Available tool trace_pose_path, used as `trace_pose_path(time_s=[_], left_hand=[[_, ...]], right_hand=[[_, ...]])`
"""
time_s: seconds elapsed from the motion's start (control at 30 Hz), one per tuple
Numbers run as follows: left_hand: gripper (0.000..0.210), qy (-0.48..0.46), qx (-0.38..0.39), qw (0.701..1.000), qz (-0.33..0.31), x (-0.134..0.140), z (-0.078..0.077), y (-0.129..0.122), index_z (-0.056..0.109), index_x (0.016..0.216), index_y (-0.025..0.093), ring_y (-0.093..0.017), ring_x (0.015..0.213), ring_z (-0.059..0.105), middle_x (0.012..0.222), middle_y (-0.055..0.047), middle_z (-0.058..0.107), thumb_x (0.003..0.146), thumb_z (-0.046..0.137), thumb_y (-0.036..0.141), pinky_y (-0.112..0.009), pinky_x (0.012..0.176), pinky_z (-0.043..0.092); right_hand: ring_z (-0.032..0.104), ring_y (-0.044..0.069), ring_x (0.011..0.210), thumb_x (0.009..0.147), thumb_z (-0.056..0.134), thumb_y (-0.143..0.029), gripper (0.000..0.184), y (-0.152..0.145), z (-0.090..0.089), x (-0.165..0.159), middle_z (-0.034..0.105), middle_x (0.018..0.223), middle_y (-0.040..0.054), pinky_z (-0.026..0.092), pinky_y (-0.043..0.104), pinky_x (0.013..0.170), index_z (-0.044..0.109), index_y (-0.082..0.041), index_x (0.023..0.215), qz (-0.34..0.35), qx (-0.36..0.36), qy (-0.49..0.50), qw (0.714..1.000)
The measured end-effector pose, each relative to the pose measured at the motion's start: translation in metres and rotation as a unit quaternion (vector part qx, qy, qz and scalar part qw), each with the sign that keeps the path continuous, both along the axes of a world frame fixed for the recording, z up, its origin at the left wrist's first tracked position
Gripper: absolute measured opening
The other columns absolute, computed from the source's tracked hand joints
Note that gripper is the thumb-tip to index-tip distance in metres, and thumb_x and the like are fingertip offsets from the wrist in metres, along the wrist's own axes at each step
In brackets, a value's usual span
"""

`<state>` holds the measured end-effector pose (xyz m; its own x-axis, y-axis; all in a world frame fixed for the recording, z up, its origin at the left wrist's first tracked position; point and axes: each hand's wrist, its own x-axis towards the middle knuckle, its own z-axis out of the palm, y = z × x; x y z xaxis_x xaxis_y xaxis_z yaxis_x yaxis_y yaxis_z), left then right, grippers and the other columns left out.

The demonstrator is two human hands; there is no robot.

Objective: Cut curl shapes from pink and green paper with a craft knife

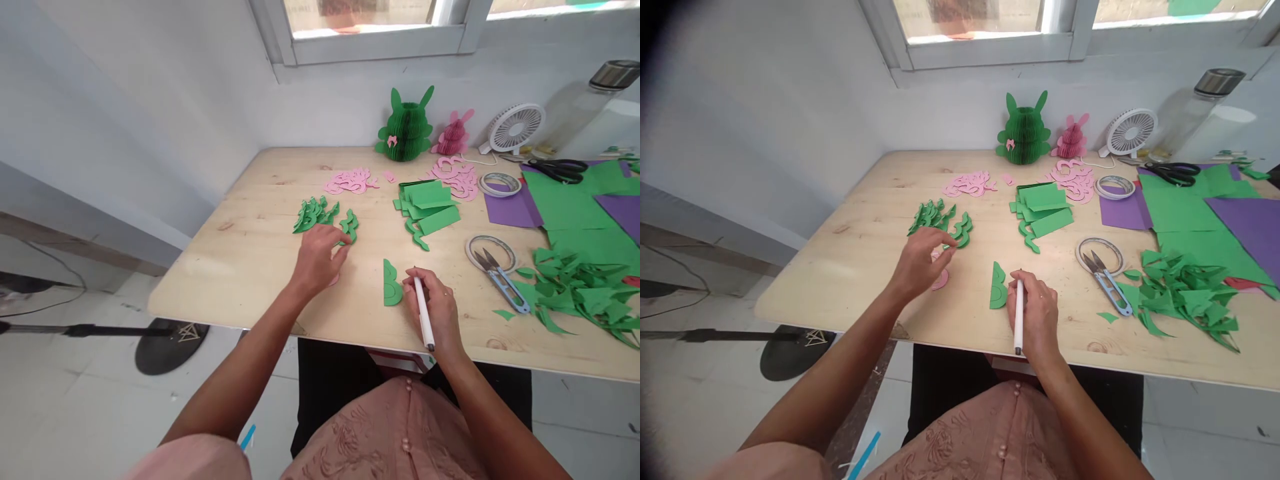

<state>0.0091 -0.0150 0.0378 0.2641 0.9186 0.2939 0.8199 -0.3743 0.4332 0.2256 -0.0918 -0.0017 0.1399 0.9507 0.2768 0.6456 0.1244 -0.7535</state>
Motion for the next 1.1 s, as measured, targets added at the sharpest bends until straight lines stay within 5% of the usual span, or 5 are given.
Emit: trace_pose_path(time_s=[0.17,0.47,0.73,1.1], left_hand=[[0.017,-0.013,-0.028,0.995,-0.098,0.023,-0.01,-0.015,0.066,0.094,0.021,-0.022,0.106,0.055,0.104,-0.005,0.067,0.088,0.051,0.016,-0.038,0.098,0.038],[0.029,0.067,-0.051,0.972,-0.222,0.043,-0.016,0.008,0.066,0.106,0.019,-0.023,0.108,0.051,0.109,-0.008,0.063,0.085,0.049,0.008,-0.036,0.094,0.035],[0.025,0.137,-0.096,0.95,-0.263,0.049,-0.006,0.029,0.066,0.096,0.022,-0.024,0.101,0.05,0.101,-0.007,0.059,0.081,0.053,0.008,-0.033,0.08,0.037],[0.016,0.074,-0.136,0.949,-0.276,0.04,-0.003,0.039,0.064,0.073,0.018,-0.021,0.095,0.055,0.085,-0.004,0.065,0.075,0.054,0.005,-0.03,0.082,0.039]], right_hand=[[0.069,0.023,0.08,0.082,0.051,-0.025,0.02,0.001,-0.002,0.0,0.073,0.085,0.0044,0.049,0.039,0.081,0.059,-0.023,0.1,-0.002,-0.007,0.009,1.0],[0.069,0.022,0.079,0.083,0.05,-0.03,0.022,0.003,0.004,0.005,0.072,0.088,0.0053,0.051,0.036,0.077,0.058,-0.023,0.102,0.015,-0.031,0.037,0.999],[0.066,0.024,0.085,0.084,0.051,-0.026,0.025,0.016,0.007,0.02,0.072,0.092,0.0059,0.047,0.04,0.08,0.061,-0.022,0.106,0.04,-0.016,-0.096,0.994],[0.065,0.026,0.087,0.087,0.05,-0.021,0.023,0.039,0.007,0.03,0.073,0.092,0.0088,0.046,0.039,0.077,0.065,-0.019,0.105,0.083,0.047,-0.246,0.965]])
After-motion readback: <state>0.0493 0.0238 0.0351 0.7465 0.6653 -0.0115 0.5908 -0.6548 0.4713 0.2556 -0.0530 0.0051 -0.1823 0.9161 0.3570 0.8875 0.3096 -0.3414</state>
